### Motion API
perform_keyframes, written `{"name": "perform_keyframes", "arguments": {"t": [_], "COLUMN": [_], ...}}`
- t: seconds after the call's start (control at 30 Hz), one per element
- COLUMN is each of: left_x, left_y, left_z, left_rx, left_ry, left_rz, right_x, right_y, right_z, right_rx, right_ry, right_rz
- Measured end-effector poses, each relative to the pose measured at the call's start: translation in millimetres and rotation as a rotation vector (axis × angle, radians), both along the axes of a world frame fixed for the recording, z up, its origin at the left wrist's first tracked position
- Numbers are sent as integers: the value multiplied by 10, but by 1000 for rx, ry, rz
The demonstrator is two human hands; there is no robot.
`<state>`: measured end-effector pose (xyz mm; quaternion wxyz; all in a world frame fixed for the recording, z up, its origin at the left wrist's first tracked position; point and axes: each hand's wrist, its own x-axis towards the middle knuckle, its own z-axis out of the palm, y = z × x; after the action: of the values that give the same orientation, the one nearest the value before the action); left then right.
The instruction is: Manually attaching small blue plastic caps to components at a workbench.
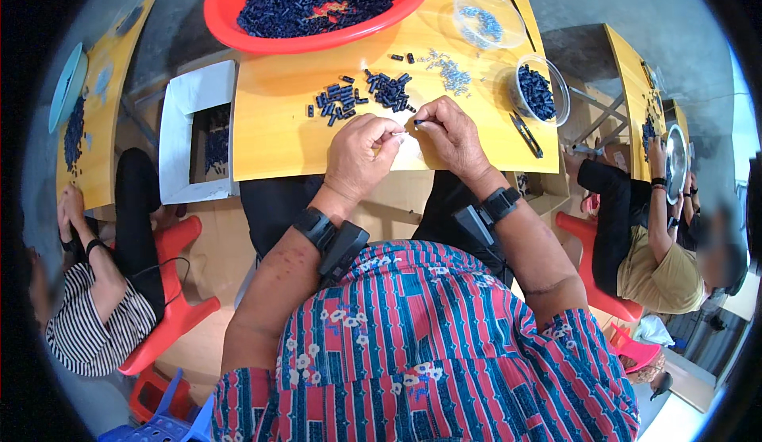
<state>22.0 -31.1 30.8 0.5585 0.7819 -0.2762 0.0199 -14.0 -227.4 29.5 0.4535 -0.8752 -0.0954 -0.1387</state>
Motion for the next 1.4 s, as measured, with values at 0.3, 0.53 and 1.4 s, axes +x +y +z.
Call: {"name": "perform_keyframes", "arguments": {"t": [0.3,0.53,1.4], "left_x": [8,14,33], "left_y": [1,0,-26], "left_z": [-3,-49,-8], "left_rx": [71,32,64], "left_ry": [13,28,-48], "left_rz": [-27,21,11], "right_x": [-83,-133,-113], "right_y": [112,121,171], "right_z": [57,14,16], "right_rx": [191,537,448], "right_ry": [165,397,205], "right_rz": [26,30,-13]}}
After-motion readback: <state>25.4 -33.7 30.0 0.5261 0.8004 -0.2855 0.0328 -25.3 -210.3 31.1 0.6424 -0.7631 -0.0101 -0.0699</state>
